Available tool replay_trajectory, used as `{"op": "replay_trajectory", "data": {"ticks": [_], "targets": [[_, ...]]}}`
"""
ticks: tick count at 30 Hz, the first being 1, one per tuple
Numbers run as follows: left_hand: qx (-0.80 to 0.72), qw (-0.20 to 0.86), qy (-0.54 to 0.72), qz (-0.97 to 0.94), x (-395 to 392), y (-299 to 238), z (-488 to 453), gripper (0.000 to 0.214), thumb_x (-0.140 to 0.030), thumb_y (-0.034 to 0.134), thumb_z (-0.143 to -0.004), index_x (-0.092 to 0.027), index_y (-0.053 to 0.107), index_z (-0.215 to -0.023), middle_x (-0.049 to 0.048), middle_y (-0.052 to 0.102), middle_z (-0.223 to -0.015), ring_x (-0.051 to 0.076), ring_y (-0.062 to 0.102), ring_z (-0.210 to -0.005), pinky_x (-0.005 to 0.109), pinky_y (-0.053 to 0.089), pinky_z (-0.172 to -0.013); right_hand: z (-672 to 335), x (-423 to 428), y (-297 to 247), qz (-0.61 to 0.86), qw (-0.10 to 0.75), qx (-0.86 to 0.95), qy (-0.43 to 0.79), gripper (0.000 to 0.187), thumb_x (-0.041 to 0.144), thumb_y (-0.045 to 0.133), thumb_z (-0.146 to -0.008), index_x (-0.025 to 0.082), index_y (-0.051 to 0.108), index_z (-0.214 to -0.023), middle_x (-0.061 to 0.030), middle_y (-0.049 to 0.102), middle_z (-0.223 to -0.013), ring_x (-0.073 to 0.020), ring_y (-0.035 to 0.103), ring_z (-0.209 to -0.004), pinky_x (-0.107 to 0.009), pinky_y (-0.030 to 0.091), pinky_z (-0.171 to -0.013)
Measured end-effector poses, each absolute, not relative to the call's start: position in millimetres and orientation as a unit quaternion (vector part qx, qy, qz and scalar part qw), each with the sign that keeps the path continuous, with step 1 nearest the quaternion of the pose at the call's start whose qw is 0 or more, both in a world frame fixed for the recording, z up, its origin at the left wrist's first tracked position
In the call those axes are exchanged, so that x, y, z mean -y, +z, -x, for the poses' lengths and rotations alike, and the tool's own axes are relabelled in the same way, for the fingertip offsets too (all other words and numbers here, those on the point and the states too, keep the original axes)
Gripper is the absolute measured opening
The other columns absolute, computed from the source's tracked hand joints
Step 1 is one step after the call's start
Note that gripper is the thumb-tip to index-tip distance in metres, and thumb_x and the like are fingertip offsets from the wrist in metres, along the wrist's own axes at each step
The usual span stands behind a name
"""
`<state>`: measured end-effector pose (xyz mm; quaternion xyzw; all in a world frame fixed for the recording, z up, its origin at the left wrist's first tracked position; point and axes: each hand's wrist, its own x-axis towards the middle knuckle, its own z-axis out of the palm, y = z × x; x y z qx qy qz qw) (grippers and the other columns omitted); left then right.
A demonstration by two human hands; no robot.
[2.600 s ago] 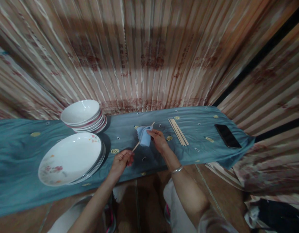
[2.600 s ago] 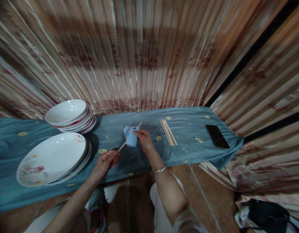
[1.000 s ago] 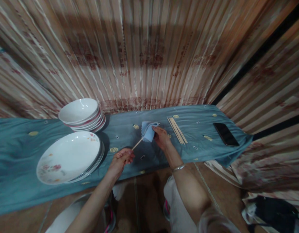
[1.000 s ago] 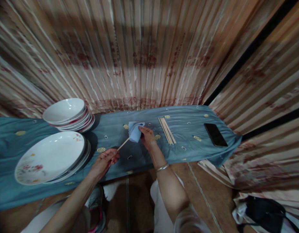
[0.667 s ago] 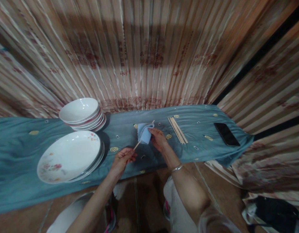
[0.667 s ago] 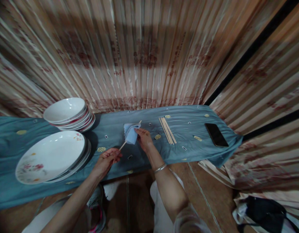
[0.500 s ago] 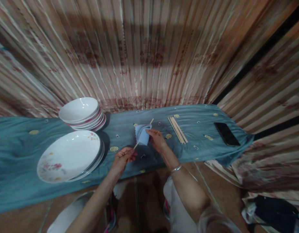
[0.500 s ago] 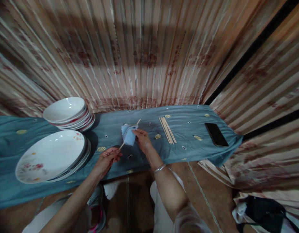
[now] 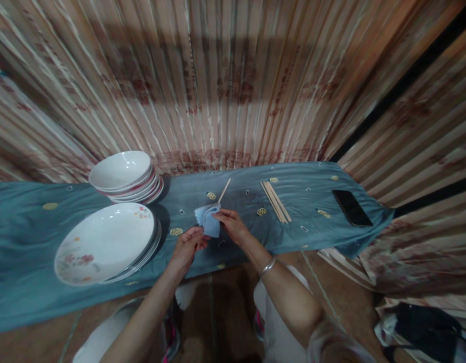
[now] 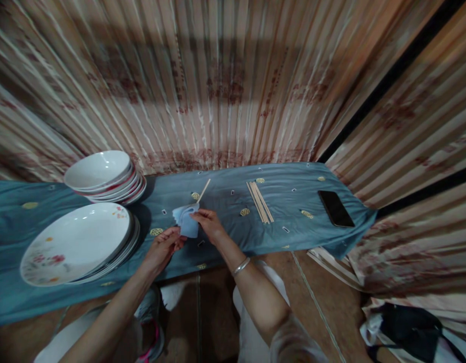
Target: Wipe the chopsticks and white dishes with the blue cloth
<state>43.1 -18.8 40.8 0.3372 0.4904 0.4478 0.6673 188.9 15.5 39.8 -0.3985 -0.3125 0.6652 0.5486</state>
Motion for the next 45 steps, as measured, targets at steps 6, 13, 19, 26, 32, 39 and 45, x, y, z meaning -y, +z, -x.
{"op": "replay_trajectory", "data": {"ticks": [6, 13, 19, 26, 32, 39, 45], "targets": [[-0.478, 0.665, 0.447, -0.359, 18.8, 40.4, -43.4, 0.032, -0.040, 0.077, -0.057, -0.015, 0.060, -0.066, -0.0029, 0.056, -0.049, 0.007, 0.045, -0.042, 0.020, 0.033, -0.044, -190.7, -17.9, 37.6, 0.403, 0.554, 0.326, 0.652, 0.028, 0.041, 0.082, -0.048, 0.020, 0.072, -0.064, 0.0034, 0.067, -0.061, -0.0116, 0.056, -0.058, -0.024, 0.042, -0.060], [-0.484, 0.660, 0.438, -0.373, 19.1, 40.1, -44.9, 0.032, -0.042, 0.074, -0.057, -0.016, 0.058, -0.062, -0.0031, 0.054, -0.048, 0.006, 0.042, -0.040, 0.020, 0.030, -0.042, -195.5, -19.4, 41.8, 0.396, 0.558, 0.320, 0.655, 0.026, 0.034, 0.082, -0.049, 0.022, 0.072, -0.069, 0.0046, 0.068, -0.065, -0.0118, 0.057, -0.062, -0.024, 0.044, -0.064], [-0.477, 0.656, 0.431, -0.396, 18.8, 39.9, -45.5, 0.034, -0.044, 0.073, -0.058, -0.016, 0.055, -0.057, -0.0040, 0.051, -0.046, 0.006, 0.040, -0.039, 0.020, 0.027, -0.041, -197.2, -20.6, 40.1, 0.402, 0.560, 0.309, 0.655, 0.030, 0.040, 0.083, -0.049, 0.021, 0.073, -0.069, 0.0026, 0.069, -0.064, -0.0117, 0.058, -0.062, -0.024, 0.044, -0.063], [-0.484, 0.662, 0.417, -0.391, 18.4, 38.8, -47.2, 0.038, -0.050, 0.074, -0.059, -0.015, 0.061, -0.066, -0.0051, 0.048, -0.044, 0.006, 0.039, -0.037, 0.020, 0.023, -0.039, -210.5, -26.9, 41.6, 0.405, 0.578, 0.297, 0.643, 0.030, 0.039, 0.083, -0.050, 0.021, 0.074, -0.071, 0.0024, 0.070, -0.066, -0.0121, 0.060, -0.063, -0.024, 0.045, -0.063], [-0.490, 0.658, 0.413, -0.395, 19.8, 39.7, -47.9, 0.042, -0.054, 0.073, -0.058, -0.015, 0.059, -0.064, -0.0056, 0.047, -0.042, 0.005, 0.037, -0.036, 0.020, 0.021, -0.039, -229.4, -32.5, 49.3, 0.396, 0.610, 0.272, 0.630, 0.031, 0.039, 0.084, -0.049, 0.020, 0.073, -0.070, 0.0012, 0.071, -0.067, -0.0129, 0.061, -0.063, -0.025, 0.047, -0.062], [-0.489, 0.660, 0.408, -0.398, 20.5, 40.5, -48.8, 0.043, -0.055, 0.072, -0.059, -0.016, 0.056, -0.063, -0.0065, 0.046, -0.040, 0.006, 0.036, -0.035, 0.020, 0.023, -0.038, -247.8, -37.0, 52.5, 0.390, 0.640, 0.246, 0.615, 0.027, 0.034, 0.085, -0.050, 0.022, 0.072, -0.070, 0.0018, 0.071, -0.067, -0.0151, 0.064, -0.068, -0.027, 0.051, -0.066], [-0.495, 0.660, 0.406, -0.392, 19.7, 38.8, -48.5, 0.042, -0.055, 0.071, -0.059, -0.016, 0.055, -0.063, -0.0063, 0.046, -0.040, 0.006, 0.037, -0.035, 0.020, 0.022, -0.038, -253.9, -38.6, 51.0, 0.386, 0.651, 0.250, 0.604, 0.025, 0.035, 0.084, -0.053, 0.022, 0.072, -0.070, 0.0036, 0.071, -0.067, -0.0124, 0.062, -0.066, -0.024, 0.050, -0.064]]}}
